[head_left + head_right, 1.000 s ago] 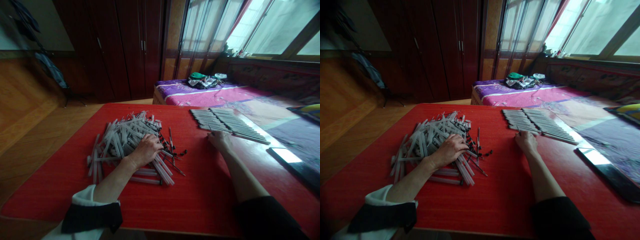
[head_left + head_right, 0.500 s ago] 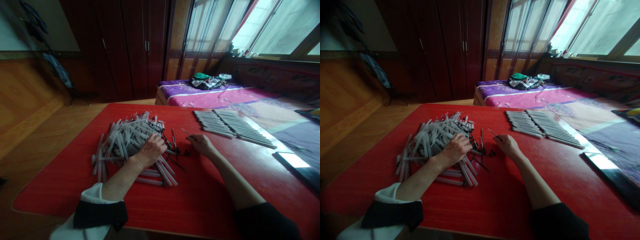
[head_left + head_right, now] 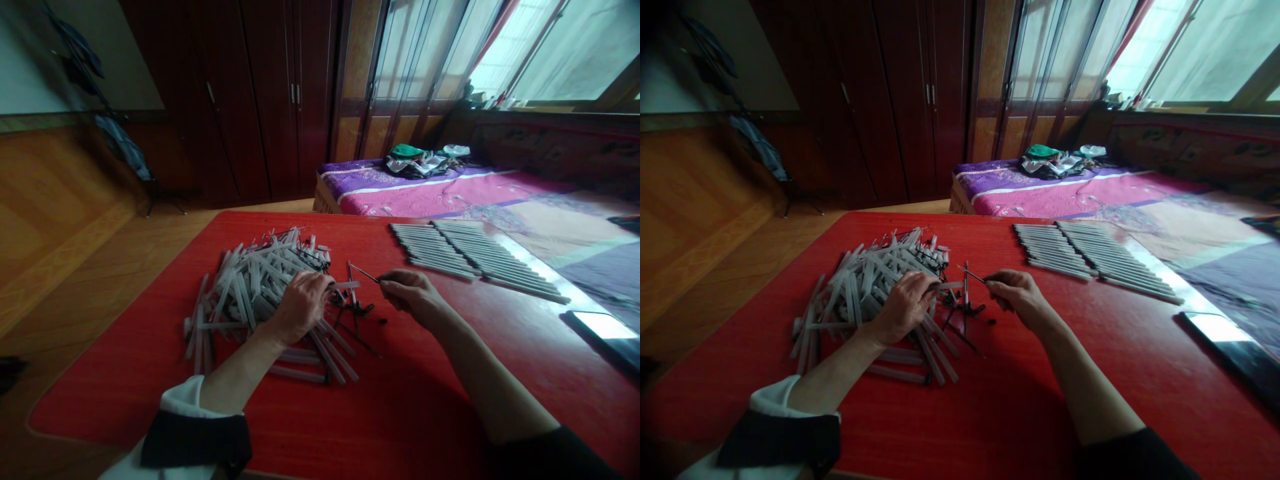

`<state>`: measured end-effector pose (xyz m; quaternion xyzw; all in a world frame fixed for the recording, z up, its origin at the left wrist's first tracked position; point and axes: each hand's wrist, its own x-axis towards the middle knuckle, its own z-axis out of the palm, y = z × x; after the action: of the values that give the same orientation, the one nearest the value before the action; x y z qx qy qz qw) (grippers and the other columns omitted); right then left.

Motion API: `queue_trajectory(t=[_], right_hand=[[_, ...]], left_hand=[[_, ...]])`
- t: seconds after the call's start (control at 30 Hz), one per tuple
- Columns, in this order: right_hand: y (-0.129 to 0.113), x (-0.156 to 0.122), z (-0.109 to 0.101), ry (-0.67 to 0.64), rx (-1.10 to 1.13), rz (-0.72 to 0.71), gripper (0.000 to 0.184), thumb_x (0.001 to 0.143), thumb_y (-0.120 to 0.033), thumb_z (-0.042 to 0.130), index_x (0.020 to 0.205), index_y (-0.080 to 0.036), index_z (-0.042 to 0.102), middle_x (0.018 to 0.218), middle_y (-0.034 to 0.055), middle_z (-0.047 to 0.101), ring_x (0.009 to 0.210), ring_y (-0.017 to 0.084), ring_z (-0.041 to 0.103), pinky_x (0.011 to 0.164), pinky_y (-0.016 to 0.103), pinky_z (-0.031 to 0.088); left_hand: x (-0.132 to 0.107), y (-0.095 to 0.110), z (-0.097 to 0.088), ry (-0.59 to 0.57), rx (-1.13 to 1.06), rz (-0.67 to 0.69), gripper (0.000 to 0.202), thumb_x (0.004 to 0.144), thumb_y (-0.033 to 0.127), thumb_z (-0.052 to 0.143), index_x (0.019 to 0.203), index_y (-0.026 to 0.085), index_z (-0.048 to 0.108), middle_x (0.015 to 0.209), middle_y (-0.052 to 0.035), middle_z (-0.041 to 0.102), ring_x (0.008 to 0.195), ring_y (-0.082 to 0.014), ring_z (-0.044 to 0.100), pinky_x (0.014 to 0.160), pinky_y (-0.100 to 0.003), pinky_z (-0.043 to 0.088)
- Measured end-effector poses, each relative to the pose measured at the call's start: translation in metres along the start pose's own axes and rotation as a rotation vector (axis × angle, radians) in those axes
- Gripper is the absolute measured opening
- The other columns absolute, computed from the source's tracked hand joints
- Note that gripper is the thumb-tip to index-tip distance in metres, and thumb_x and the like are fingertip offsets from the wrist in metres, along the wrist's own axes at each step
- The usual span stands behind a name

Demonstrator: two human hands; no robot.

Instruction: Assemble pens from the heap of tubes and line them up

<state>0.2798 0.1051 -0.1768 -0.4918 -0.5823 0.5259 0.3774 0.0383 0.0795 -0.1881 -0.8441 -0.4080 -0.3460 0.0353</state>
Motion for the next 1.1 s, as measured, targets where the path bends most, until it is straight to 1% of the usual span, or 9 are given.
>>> queue_trajectory(t=[0.07, 0.1, 0.2, 0.27, 0.43, 0.7, 0.93, 1.03, 1.1], right_hand=[[0.001, 0.000, -0.003, -0.006, 0.076, 0.017, 0.027, 0.063, -0.037, 0.067, 0.076, -0.014, 0.063, 0.051, -0.0034, 0.051, 0.039, 0.005, 0.038, 0.036, 0.019, 0.023], [0.001, 0.000, -0.004, -0.012, 0.089, 0.019, 0.026, 0.062, -0.036, 0.068, 0.076, -0.014, 0.064, 0.050, -0.0036, 0.051, 0.038, 0.005, 0.038, 0.036, 0.019, 0.023], [0.001, 0.000, -0.004, -0.027, 0.064, 0.016, 0.024, 0.062, -0.034, 0.068, 0.075, -0.014, 0.066, 0.049, -0.0034, 0.052, 0.038, 0.005, 0.038, 0.036, 0.019, 0.024], [0.001, 0.000, -0.003, -0.037, 0.028, 0.016, 0.024, 0.063, -0.034, 0.068, 0.075, -0.014, 0.067, 0.049, -0.0029, 0.053, 0.039, 0.005, 0.039, 0.036, 0.018, 0.025], [0.000, -0.001, -0.002, -0.030, -0.030, 0.012, 0.023, 0.063, -0.033, 0.066, 0.075, -0.014, 0.068, 0.050, -0.0024, 0.055, 0.039, 0.005, 0.039, 0.037, 0.019, 0.027], [-0.001, 0.000, -0.003, -0.018, -0.044, 0.003, 0.023, 0.063, -0.034, 0.066, 0.075, -0.014, 0.069, 0.050, -0.0018, 0.055, 0.039, 0.005, 0.040, 0.035, 0.018, 0.027], [-0.007, -0.003, 0.002, -0.051, -0.190, -0.038, 0.019, 0.062, -0.031, 0.064, 0.070, -0.014, 0.069, 0.051, -0.0009, 0.057, 0.039, 0.006, 0.042, 0.034, 0.018, 0.029], [-0.007, -0.005, 0.011, -0.091, -0.199, -0.085, 0.019, 0.065, -0.031, 0.064, 0.073, -0.015, 0.069, 0.059, 0.0013, 0.061, 0.046, 0.009, 0.050, 0.039, 0.019, 0.037], [-0.009, -0.008, 0.023, -0.096, -0.115, -0.141, 0.023, 0.066, -0.031, 0.066, 0.083, -0.016, 0.068, 0.072, 0.0042, 0.066, 0.060, 0.013, 0.058, 0.051, 0.023, 0.046]], left_hand=[[0.000, -0.001, -0.002, 0.051, -0.034, -0.063, 0.010, 0.088, 0.019, 0.045, 0.094, 0.017, 0.052, 0.083, -0.0046, 0.061, 0.080, -0.0172, 0.057, 0.074, -0.032, 0.047], [-0.001, -0.002, -0.003, 0.059, -0.041, -0.088, 0.010, 0.088, 0.018, 0.045, 0.095, 0.017, 0.052, 0.084, -0.0049, 0.061, 0.080, -0.0171, 0.057, 0.074, -0.031, 0.047], [-0.002, -0.004, -0.005, 0.057, -0.042, -0.138, 0.012, 0.088, 0.016, 0.045, 0.098, 0.017, 0.052, 0.088, -0.0052, 0.060, 0.085, -0.0172, 0.058, 0.077, -0.031, 0.048], [-0.003, -0.006, -0.006, 0.054, -0.033, -0.140, 0.013, 0.088, 0.016, 0.046, 0.099, 0.018, 0.052, 0.089, -0.0050, 0.060, 0.086, -0.0174, 0.058, 0.078, -0.031, 0.048], [-0.005, -0.009, -0.006, 0.043, 0.011, -0.093, 0.015, 0.088, 0.015, 0.046, 0.101, 0.018, 0.052, 0.090, -0.0049, 0.060, 0.088, -0.0172, 0.057, 0.081, -0.032, 0.047], [-0.006, -0.012, -0.006, 0.045, 0.069, -0.061, 0.014, 0.087, 0.014, 0.045, 0.099, 0.017, 0.053, 0.089, -0.0051, 0.060, 0.088, -0.0177, 0.057, 0.080, -0.032, 0.047], [-0.005, -0.008, -0.009, -0.020, 0.197, 0.084, 0.018, 0.087, 0.010, 0.043, 0.099, 0.017, 0.055, 0.088, -0.0055, 0.061, 0.086, -0.0185, 0.056, 0.078, -0.033, 0.046], [-0.005, -0.003, -0.009, -0.075, 0.202, 0.115, 0.016, 0.088, 0.012, 0.043, 0.097, 0.016, 0.055, 0.086, -0.0053, 0.061, 0.084, -0.0188, 0.056, 0.076, -0.033, 0.046], [-0.006, 0.002, -0.007, -0.112, 0.167, 0.116, 0.015, 0.087, 0.013, 0.044, 0.097, 0.016, 0.055, 0.087, -0.0051, 0.061, 0.084, -0.0190, 0.056, 0.076, -0.033, 0.046]])
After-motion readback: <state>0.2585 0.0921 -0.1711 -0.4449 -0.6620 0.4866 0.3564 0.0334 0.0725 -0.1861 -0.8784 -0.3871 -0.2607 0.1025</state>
